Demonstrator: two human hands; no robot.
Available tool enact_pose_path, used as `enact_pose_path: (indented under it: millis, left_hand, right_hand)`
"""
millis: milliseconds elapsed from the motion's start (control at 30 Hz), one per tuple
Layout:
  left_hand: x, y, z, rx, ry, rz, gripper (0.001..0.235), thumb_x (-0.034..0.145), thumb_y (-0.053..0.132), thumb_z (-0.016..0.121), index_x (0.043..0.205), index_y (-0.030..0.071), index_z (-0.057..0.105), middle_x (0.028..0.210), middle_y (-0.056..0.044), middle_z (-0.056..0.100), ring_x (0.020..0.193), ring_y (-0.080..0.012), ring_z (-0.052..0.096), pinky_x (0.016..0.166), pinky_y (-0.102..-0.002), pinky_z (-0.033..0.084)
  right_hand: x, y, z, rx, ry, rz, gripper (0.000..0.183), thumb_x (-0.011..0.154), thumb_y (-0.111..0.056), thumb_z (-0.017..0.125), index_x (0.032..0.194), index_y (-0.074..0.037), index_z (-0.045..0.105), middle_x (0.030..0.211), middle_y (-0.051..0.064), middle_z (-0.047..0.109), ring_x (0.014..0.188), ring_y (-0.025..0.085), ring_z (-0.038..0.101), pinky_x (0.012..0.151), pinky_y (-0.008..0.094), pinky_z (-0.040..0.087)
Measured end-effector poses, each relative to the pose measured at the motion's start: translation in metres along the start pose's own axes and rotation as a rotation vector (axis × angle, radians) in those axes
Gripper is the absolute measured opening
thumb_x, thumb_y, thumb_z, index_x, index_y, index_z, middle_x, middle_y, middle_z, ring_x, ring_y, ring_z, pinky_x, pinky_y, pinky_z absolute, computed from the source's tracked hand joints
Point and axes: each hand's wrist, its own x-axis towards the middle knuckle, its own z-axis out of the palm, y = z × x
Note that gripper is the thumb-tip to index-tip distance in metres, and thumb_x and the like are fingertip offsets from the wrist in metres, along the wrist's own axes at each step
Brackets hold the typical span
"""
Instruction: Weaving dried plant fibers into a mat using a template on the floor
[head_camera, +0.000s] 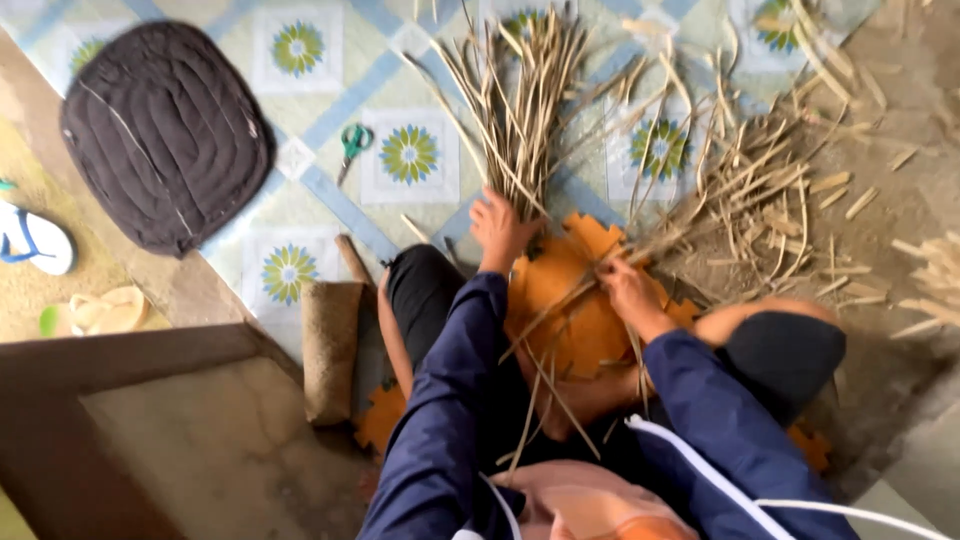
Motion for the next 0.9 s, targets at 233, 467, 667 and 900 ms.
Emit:
enact_pose_path:
  millis: [233,467,667,900]
  left_hand:
    - [0.050,0.002,0.066,0.167,0.168,-0.093,0.111,0.062,0.049,0.090,0.144,-0.006,0.038,0.107,-0.014,0.047,0.103,-0.0377,0.054,0.070,-0.054,0.058]
    - [0.108,-0.098,0.061,-0.320,-0.073,-0.232,0.033,0.084,0.036,0.066,0.089,0.004,0.071,0.079,-0.018,0.072,0.083,-0.0407,0.075,0.063,-0.057,0.060]
    - [0.166,-0.154,-0.060,-1.362,0.029,-0.580,0.018,0.078,0.005,0.056,0.068,-0.010,0.058,0.054,-0.025,0.056,0.040,-0.0351,0.060,0.034,-0.045,0.045]
    - [0.134,-0.082,-0.298,-1.205,0.440,0.210,0.034,0.100,0.035,0.064,0.076,0.013,0.057,0.054,0.001,0.053,0.039,-0.0097,0.050,0.033,-0.027,0.046]
  right_hand:
    - [-0.001,-0.011,-0.024,0.099,-0.046,0.015,0.014,0.088,-0.025,0.073,0.099,-0.026,0.081,0.120,-0.004,0.069,0.107,0.030,0.073,0.088,0.041,0.061]
    - [0.001,-0.018,-0.037,0.115,-0.074,0.023,0.018,0.089,-0.022,0.072,0.103,-0.028,0.081,0.116,-0.005,0.068,0.105,0.027,0.073,0.090,0.039,0.061]
    - [-0.003,-0.012,-0.030,0.111,-0.028,-0.036,0.019,0.087,-0.018,0.073,0.102,-0.025,0.081,0.110,-0.003,0.069,0.102,0.026,0.074,0.088,0.037,0.061]
    - [-0.003,-0.017,-0.036,0.153,-0.008,-0.197,0.009,0.101,-0.003,0.062,0.097,-0.004,0.069,0.091,0.004,0.050,0.066,0.023,0.053,0.057,0.038,0.044]
